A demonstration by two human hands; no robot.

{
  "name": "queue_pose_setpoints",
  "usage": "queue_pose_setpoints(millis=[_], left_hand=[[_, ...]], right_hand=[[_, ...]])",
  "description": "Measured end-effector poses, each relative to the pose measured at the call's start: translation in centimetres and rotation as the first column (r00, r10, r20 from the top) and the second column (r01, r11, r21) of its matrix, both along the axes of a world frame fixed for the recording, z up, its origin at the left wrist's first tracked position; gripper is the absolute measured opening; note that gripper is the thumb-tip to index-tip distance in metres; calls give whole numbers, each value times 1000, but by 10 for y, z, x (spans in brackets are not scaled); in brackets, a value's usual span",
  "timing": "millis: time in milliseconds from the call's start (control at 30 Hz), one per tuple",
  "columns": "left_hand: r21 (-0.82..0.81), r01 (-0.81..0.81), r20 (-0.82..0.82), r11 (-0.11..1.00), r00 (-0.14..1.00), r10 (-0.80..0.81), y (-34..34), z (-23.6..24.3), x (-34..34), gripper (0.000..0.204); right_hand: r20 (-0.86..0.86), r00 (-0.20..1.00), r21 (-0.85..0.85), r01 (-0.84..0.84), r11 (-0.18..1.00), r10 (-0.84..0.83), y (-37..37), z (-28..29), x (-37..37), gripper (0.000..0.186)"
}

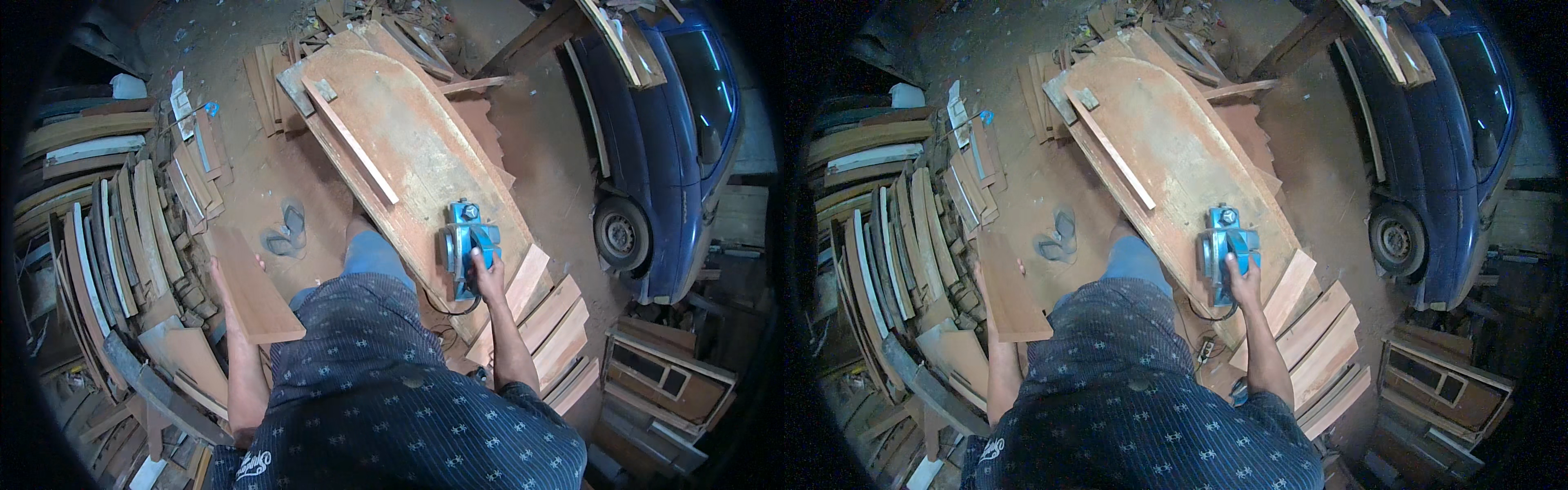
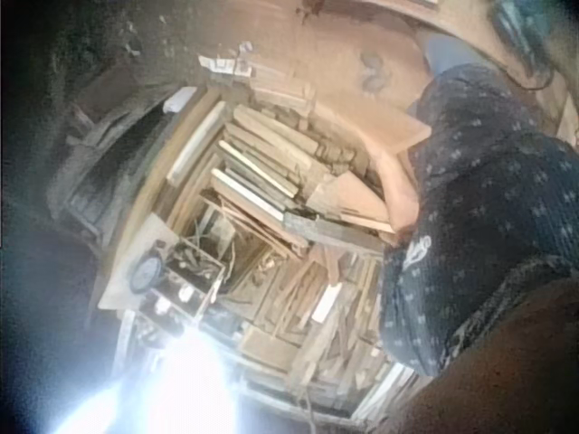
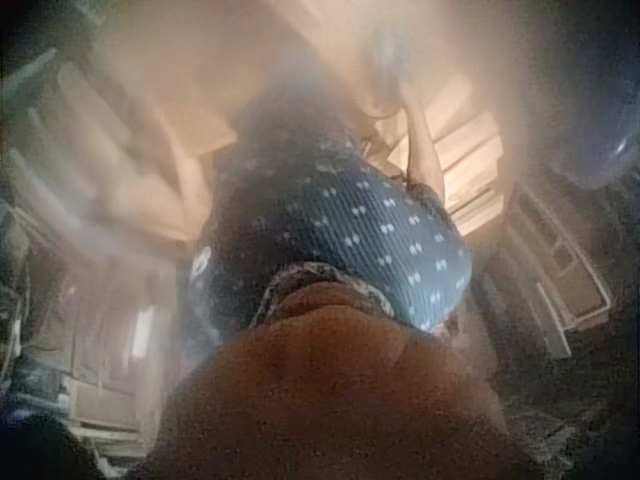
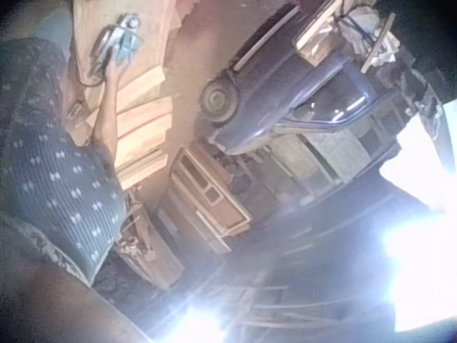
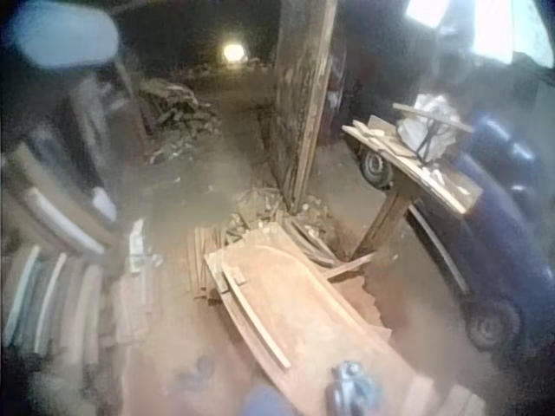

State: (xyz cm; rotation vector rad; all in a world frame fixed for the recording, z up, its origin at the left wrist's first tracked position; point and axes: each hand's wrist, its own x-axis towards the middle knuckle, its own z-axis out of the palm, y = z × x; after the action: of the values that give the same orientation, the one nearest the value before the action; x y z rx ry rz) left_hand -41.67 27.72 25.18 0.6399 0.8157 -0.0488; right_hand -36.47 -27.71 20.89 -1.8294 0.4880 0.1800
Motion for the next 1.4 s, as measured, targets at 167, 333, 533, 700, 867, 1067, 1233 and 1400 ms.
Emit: queue_pose_setpoints(millis=[167, 333, 533, 700, 867, 1067, 1233, 1400], left_hand=[[-60, -2, -38, 998, 999, 0, 14, 6, -14, 75], [-30, -35, -5, 999, 999, 35, 7, 3, -20, 73], [-49, -119, -68, 992, 991, 115, 4, 14, -30, 74], [-113, -227, -95, 967, 972, 216, 23, -11, -46, 80], [6, -233, -107, 972, 967, 232, 19, -13, -33, 79], [7, -170, -81, 985, 982, 170, 23, -7, -19, 70], [139, -282, -219, 949, 926, 307, 1, 24, -4, 72], [92, -319, -212, 943, 919, 332, 15, 1, -24, 74]], right_hand=[[-100, 993, 136, -46, 990, 60, 41, 43, -2, 42], [127, 961, -81, -236, 968, 245, 78, 33, 2, 38], [44, 951, -61, -303, 951, 306, 100, 10, 32, 36], [156, 920, -76, -352, 933, 360, 122, -4, 62, 34], [149, 912, -84, -374, 924, 382, 138, -8, 88, 37], [126, 919, -43, -372, 927, 374, 158, -9, 111, 39], [56, 930, 2, -364, 931, 363, 189, 4, 141, 41], [70, 937, 15, -345, 939, 343, 231, -5, 187, 44]])
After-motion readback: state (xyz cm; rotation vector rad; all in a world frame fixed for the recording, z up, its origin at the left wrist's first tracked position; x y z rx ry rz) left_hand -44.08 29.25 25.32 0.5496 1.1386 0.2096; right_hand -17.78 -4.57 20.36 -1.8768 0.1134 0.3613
